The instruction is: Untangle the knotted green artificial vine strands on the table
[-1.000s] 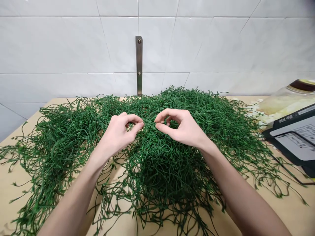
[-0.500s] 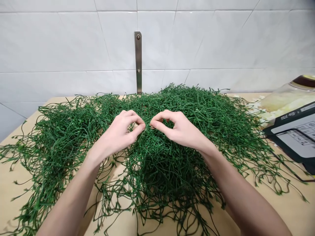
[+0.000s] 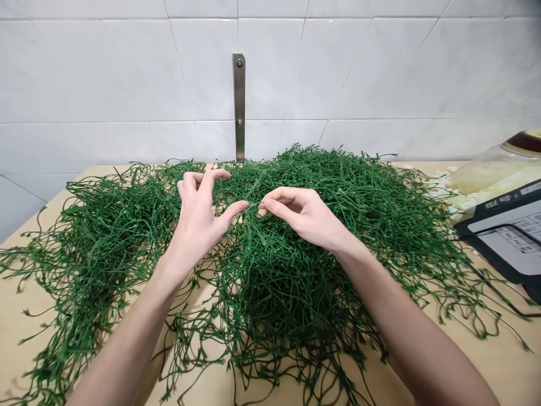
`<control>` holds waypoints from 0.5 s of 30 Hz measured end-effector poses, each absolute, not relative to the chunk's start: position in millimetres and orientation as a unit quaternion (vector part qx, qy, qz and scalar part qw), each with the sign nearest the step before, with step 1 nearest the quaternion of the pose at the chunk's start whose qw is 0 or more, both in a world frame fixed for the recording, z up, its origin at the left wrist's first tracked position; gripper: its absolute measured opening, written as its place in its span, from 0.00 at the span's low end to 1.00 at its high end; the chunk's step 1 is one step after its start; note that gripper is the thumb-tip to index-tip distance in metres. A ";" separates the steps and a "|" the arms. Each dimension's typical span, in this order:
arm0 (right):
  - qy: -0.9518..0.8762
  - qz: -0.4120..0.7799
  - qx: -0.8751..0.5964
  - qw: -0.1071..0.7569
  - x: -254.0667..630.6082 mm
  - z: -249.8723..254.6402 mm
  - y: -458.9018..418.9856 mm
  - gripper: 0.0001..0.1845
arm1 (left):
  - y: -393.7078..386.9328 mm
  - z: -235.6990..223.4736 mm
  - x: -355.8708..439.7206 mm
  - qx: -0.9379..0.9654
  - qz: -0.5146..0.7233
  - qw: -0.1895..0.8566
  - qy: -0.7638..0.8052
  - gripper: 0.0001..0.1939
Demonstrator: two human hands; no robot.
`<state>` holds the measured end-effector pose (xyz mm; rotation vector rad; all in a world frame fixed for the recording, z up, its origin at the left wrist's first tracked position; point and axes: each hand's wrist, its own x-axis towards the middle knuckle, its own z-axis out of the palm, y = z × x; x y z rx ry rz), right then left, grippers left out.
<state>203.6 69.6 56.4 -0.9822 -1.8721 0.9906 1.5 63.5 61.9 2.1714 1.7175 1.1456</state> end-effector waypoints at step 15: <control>-0.741 0.347 -0.418 0.394 199.3 49.3 72.9 0.19 | 60.4 72.0 4.1 0.652 0.420 0.424 0.468 0.10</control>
